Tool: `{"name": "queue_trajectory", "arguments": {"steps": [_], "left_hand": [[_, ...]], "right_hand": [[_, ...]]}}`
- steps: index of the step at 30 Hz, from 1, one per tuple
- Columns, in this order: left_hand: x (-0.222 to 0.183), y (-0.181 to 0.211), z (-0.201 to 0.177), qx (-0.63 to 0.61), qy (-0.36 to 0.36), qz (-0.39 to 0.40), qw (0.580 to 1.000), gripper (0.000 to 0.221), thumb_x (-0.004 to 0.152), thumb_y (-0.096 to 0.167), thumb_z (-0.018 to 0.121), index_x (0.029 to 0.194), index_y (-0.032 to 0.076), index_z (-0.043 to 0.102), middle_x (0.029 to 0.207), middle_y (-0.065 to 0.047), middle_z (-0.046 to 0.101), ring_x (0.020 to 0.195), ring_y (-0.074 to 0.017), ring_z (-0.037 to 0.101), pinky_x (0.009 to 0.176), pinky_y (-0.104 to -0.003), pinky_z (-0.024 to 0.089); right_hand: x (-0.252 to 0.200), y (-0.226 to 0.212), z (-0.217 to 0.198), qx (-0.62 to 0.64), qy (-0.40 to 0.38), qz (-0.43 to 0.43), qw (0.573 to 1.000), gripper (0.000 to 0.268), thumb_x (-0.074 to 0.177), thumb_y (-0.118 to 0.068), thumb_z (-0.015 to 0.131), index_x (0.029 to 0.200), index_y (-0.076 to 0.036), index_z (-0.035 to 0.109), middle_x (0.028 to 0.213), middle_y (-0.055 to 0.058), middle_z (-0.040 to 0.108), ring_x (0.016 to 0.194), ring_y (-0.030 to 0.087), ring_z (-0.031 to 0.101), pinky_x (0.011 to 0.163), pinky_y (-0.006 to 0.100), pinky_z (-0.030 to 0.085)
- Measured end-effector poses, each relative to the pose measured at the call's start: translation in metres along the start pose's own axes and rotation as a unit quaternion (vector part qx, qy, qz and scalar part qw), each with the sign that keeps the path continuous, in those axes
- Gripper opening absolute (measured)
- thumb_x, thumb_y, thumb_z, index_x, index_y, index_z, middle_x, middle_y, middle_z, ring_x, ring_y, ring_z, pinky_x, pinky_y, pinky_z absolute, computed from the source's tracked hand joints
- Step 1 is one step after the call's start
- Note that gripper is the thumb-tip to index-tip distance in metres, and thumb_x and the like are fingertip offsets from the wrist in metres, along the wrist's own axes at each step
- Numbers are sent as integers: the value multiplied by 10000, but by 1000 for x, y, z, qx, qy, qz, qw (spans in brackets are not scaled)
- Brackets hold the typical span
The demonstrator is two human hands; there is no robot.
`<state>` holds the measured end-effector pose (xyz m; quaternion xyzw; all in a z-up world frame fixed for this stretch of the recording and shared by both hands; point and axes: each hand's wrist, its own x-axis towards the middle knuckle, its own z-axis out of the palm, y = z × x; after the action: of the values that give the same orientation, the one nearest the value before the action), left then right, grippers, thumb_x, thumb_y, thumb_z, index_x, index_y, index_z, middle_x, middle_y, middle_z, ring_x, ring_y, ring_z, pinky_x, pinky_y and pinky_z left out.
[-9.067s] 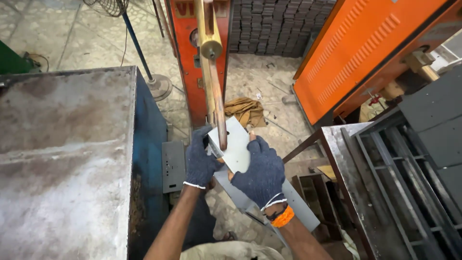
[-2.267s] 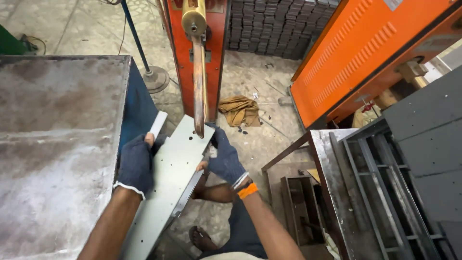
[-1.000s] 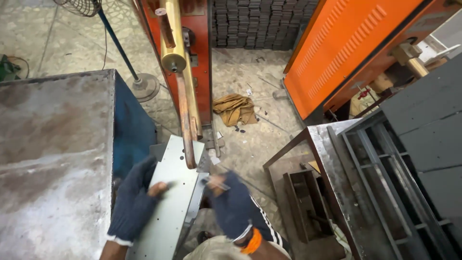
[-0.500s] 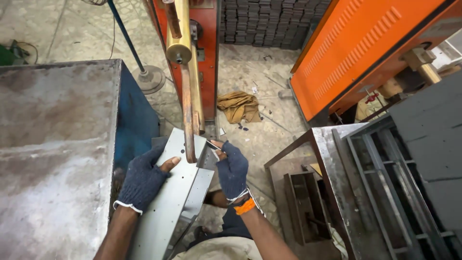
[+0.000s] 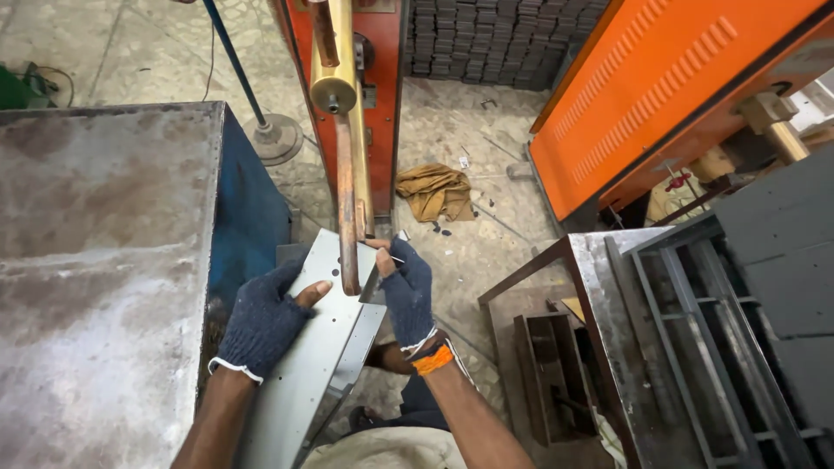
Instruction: Using a spot welding machine to join various metal components and sheets together.
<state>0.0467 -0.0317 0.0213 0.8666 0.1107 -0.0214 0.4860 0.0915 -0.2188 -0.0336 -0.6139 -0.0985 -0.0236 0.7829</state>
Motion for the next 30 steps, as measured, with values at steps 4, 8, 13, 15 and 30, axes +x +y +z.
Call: {"name": "queue_trajectory", "arguments": {"steps": [4, 8, 13, 15, 30], "left_hand": [[0, -4, 2, -9, 4, 7, 1000, 478, 822, 373, 769, 1150, 28, 740, 859, -170, 797, 674, -201, 761, 657, -364, 592], [1, -6, 0, 5, 3, 12, 1000, 494, 833, 392, 766, 1144, 9, 738, 864, -191, 792, 707, -213, 766, 673, -371, 595], [0, 1, -1, 26, 8, 34, 999, 512, 840, 403, 759, 1164, 7, 728, 878, -211, 783, 746, -238, 777, 705, -383, 589], [-3, 5, -3, 13, -3, 9, 1000, 509, 832, 398, 746, 1177, 25, 721, 889, -197, 785, 733, -252, 792, 708, -389, 597], [2, -1, -12, 30, -12, 44, 999, 462, 840, 361, 736, 1189, 57, 741, 923, -205, 774, 802, -255, 765, 756, -391, 567]], "right_hand": [[2, 8, 4, -18, 29, 14, 999, 296, 1032, -250, 597, 1161, -6, 706, 913, -51, 649, 807, 30, 547, 705, 217, 451], [4, 11, 4, -79, 34, 9, 996, 358, 1070, -286, 561, 1160, 10, 742, 868, -34, 583, 788, 54, 502, 694, 234, 421], [7, 15, 3, -75, -1, -38, 996, 376, 1090, -318, 503, 1159, -4, 699, 988, -10, 646, 954, 68, 591, 871, 240, 480], [7, 30, 2, -69, -13, -32, 997, 380, 1105, -319, 484, 1174, -1, 679, 1028, 14, 641, 996, 88, 588, 907, 259, 478], [8, 28, -38, -73, -94, 139, 983, 483, 1051, -269, 654, 1445, 1, 728, 927, 93, 496, 844, 181, 378, 734, 326, 294]]}}
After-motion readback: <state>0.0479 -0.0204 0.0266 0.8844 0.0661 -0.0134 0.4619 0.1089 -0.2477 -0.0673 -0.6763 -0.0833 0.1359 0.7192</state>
